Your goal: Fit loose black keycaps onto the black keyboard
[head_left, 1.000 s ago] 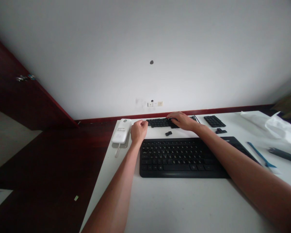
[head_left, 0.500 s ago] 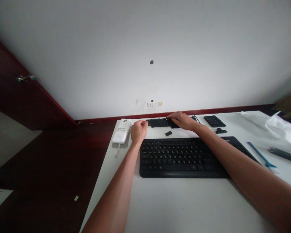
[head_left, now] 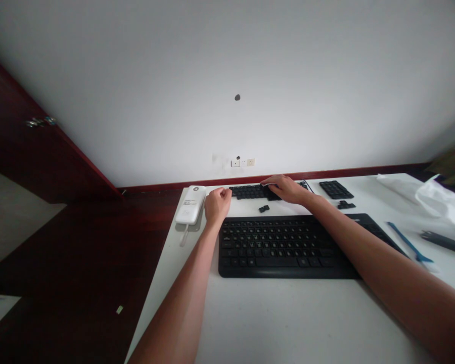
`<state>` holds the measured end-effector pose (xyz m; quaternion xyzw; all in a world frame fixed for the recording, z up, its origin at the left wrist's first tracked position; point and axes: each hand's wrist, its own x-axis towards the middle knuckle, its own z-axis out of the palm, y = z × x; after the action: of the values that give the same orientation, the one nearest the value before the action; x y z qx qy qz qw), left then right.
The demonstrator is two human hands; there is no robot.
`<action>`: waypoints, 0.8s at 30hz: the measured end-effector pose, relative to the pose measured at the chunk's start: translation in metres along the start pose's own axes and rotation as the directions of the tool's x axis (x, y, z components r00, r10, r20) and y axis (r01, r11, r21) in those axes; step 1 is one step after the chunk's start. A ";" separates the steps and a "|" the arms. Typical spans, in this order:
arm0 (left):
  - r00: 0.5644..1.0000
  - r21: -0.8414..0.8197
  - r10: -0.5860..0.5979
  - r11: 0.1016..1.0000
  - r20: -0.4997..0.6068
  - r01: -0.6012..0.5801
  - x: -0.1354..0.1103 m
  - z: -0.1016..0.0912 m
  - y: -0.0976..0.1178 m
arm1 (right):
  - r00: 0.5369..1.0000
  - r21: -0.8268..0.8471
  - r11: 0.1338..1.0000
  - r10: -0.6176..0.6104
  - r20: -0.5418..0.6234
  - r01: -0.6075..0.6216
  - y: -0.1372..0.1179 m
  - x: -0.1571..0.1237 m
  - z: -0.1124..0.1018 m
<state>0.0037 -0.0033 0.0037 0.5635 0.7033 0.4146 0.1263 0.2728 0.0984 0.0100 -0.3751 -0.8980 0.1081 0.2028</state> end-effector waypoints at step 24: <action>1.000 0.004 -0.014 1.000 0.011 0.014 0.001 0.000 -0.001 | 0.919 0.061 0.991 -0.131 0.373 0.117 -0.069 0.001 -0.038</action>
<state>0.0033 -0.0026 0.0034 0.5610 0.7075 0.4092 0.1318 0.2451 0.0529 0.0683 -0.2859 -0.9400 0.1817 0.0405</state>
